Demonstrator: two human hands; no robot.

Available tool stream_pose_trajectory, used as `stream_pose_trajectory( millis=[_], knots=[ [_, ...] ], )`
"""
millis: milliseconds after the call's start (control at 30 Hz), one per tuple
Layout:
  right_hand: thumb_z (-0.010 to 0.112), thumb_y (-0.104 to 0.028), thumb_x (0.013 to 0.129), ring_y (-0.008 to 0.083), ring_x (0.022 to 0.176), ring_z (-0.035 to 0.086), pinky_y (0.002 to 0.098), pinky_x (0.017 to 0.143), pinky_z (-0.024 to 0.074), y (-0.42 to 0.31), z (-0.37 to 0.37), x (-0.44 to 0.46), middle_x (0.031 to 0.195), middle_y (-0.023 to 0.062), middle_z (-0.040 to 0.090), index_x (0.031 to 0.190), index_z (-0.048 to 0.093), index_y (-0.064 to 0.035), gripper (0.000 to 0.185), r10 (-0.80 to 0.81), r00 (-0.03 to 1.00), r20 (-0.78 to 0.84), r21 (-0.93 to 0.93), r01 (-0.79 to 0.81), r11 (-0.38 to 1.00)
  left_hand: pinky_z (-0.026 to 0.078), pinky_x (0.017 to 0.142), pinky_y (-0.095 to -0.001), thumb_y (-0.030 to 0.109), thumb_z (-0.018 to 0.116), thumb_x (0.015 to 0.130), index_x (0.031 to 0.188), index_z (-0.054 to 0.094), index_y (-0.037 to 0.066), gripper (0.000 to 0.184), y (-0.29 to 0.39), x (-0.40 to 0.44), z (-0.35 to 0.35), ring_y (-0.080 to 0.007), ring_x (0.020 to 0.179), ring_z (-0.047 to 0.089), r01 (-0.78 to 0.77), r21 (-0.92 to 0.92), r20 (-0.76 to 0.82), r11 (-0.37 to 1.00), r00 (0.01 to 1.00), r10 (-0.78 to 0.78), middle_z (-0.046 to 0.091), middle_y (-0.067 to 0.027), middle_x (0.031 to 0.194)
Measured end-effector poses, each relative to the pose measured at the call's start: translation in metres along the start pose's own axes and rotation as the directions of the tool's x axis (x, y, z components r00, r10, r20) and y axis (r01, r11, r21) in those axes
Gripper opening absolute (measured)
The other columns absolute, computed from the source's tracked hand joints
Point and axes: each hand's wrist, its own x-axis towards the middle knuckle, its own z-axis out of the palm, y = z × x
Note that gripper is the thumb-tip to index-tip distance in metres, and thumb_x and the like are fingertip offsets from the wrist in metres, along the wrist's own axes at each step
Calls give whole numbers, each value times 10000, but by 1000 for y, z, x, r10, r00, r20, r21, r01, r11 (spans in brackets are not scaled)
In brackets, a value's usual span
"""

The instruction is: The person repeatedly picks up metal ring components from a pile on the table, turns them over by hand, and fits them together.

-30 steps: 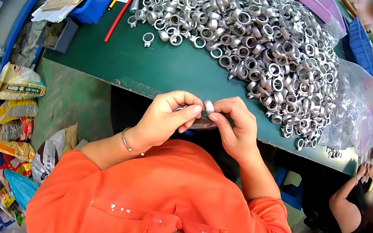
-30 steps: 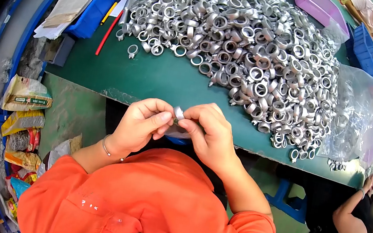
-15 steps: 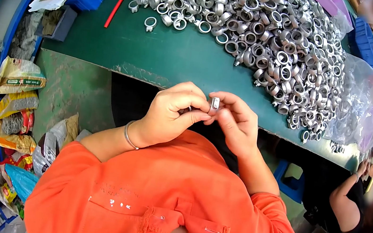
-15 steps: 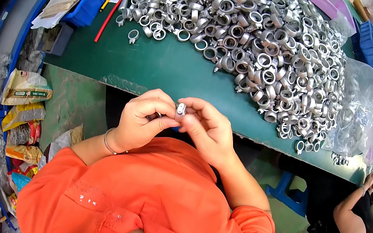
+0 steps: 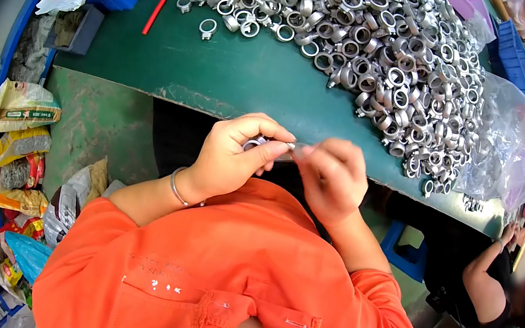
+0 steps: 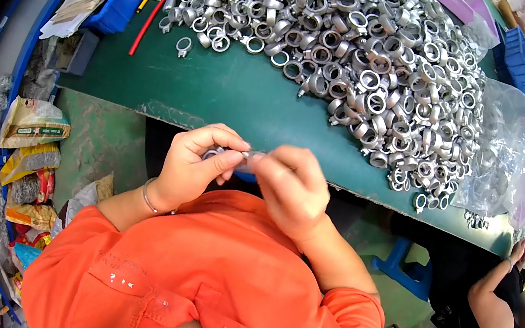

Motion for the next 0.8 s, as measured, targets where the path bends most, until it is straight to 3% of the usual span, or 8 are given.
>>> stream_pose_trajectory(
  millis=[67,167,300,467,567,700,767,800],
  knots=[
    [730,12,611,200,662,561,282,558,469,-4,1,4,839,90,576,944,620,-2,351,-88,991,100,80,81,994,448,530,-188,81,550,889,968,608,-20,141,-4,-2,-1,-75,614,550,316,-390,93,865,948,-305,593,-35,823],
    [733,-53,637,229,649,568,301,555,469,-5,5,4,867,105,592,951,614,-13,339,-60,976,209,314,-8,949,471,465,-200,237,432,958,1044,568,-15,299,-16,-8,-12,-97,618,576,616,-563,384,552,786,-485,611,-63,799],
    [673,-59,684,244,752,527,357,669,395,29,-9,24,862,87,569,877,607,-43,205,-56,996,74,-279,75,957,456,447,-200,176,481,929,1018,572,-11,226,-41,-12,-15,-105,603,563,775,-463,495,430,629,-599,614,-83,846],
    [684,-105,689,221,779,498,348,721,319,46,-10,58,837,12,547,796,617,-91,127,13,1000,22,-640,4,768,490,757,-291,128,510,896,1095,549,9,235,-109,5,-5,-169,856,564,604,-611,209,512,746,-632,581,-91,1014],
    [694,-133,679,214,800,491,352,743,301,50,-9,59,819,7,536,747,613,-98,111,116,989,96,-718,-12,695,451,887,-349,112,523,885,1140,525,20,271,-120,12,-3,-192,972,537,702,-577,6,418,515,-857,538,-87,1134],
    [712,-104,663,220,777,481,341,720,313,38,-13,51,798,27,524,770,617,-101,143,97,990,106,-428,-43,903,435,893,-343,134,551,879,1160,526,31,300,-105,-1,-11,-173,1046,511,746,-297,222,596,661,-717,526,-67,1181],
    [718,-83,680,228,760,485,334,691,356,31,-12,41,788,50,524,795,611,-71,158,204,970,135,-125,-188,974,463,819,-286,130,572,871,1087,576,11,247,-66,-2,-12,-147,940,564,444,271,443,854,730,-520,599,-59,1039],
    [718,-47,690,231,760,502,317,662,401,27,-12,36,797,69,536,802,600,-45,163,273,943,191,53,-288,956,482,733,-241,101,593,857,1004,610,-12,186,-40,1,-11,-125,794,598,505,216,481,835,689,-541,637,-53,892]
  ],
)
